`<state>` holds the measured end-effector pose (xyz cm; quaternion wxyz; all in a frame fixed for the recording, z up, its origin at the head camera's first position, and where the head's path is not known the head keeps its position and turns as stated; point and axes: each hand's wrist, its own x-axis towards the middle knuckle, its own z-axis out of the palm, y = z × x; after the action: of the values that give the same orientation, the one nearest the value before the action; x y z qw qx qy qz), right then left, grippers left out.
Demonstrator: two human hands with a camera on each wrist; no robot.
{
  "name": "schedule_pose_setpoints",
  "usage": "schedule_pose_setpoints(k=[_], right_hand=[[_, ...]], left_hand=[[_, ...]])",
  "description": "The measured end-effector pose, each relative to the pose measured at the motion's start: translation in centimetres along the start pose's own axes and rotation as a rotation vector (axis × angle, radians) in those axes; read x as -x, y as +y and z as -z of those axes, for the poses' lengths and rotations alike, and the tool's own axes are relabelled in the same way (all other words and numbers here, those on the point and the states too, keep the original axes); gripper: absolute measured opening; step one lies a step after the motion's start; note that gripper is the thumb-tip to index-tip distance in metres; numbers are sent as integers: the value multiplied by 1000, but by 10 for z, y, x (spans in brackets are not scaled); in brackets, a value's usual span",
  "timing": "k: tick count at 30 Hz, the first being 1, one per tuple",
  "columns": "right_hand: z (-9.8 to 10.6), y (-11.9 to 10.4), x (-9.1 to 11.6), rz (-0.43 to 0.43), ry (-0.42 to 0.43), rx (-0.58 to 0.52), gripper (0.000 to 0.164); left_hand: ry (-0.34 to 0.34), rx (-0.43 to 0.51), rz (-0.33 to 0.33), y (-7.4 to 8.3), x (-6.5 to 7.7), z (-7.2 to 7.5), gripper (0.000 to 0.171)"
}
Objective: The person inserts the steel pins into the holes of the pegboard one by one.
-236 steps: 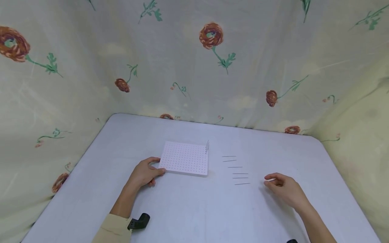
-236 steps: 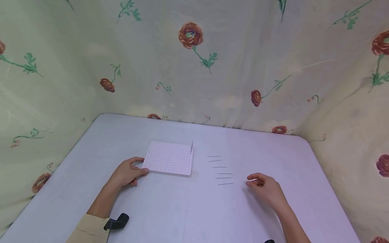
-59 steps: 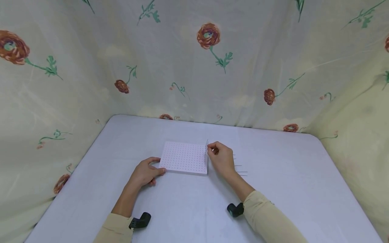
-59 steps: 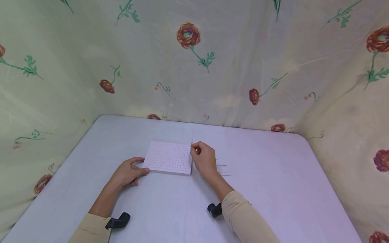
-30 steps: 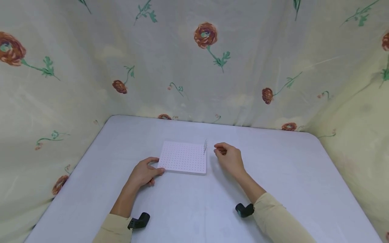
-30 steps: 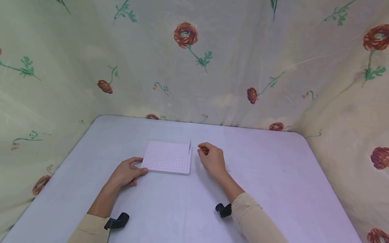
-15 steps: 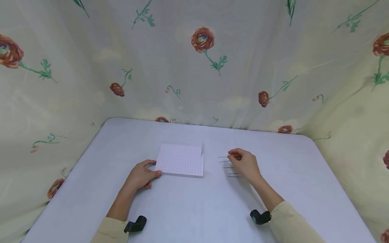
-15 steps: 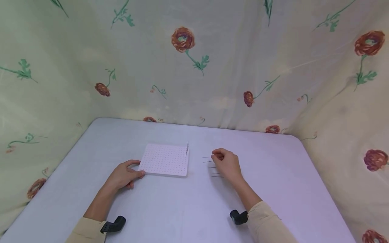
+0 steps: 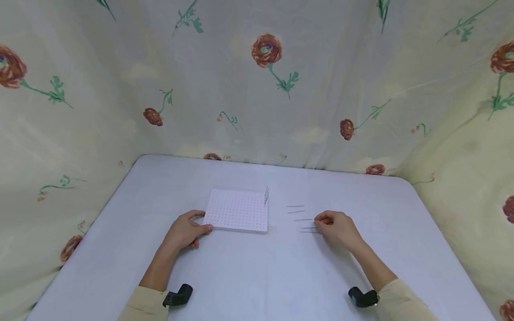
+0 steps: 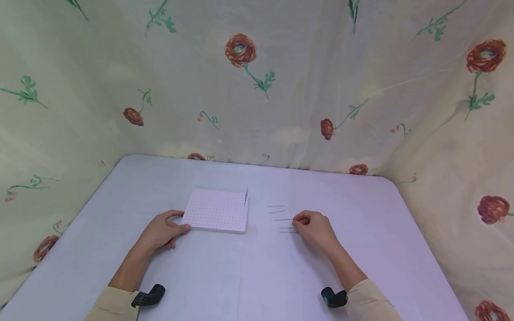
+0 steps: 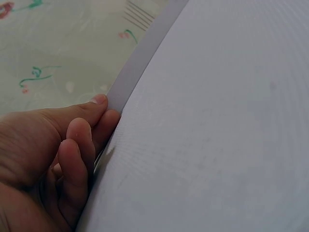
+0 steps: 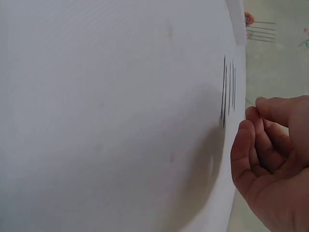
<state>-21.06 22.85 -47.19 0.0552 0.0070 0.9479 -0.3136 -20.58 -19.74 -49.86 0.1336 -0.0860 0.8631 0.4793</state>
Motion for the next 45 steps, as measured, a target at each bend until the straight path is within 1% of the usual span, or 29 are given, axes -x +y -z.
schedule_pose_setpoints(k=[4, 7, 10, 15, 20, 25, 30, 36, 45], right_hand=[[2, 8, 4, -28, -8, 24, 20], [4, 13, 8, -34, -15, 44, 18], [5, 18, 13, -7, -22, 70, 16], [4, 23, 18, 52, 0, 102, 12], [1, 22, 19, 72, 28, 122, 9], [-2, 21, 20, 52, 40, 133, 9], [-5, 18, 18, 25, 39, 125, 9], [-6, 14, 17, 36, 38, 130, 8], [-7, 9, 11, 59, 6, 155, 7]], left_hand=[[1, -7, 11, 0, 0, 1, 66], [-2, -9, 17, 0, 0, 1, 66], [-4, -8, 20, -1, 0, 1, 66], [2, -6, 22, -1, -1, 1, 66], [-4, 7, 21, -1, -2, 0, 65], [-5, 12, 20, 0, -3, -1, 65], [-4, 11, 10, 1, -4, -1, 64], [-19, 12, 12, 1, -3, -2, 65], [-13, 7, 18, 1, -1, 0, 64]])
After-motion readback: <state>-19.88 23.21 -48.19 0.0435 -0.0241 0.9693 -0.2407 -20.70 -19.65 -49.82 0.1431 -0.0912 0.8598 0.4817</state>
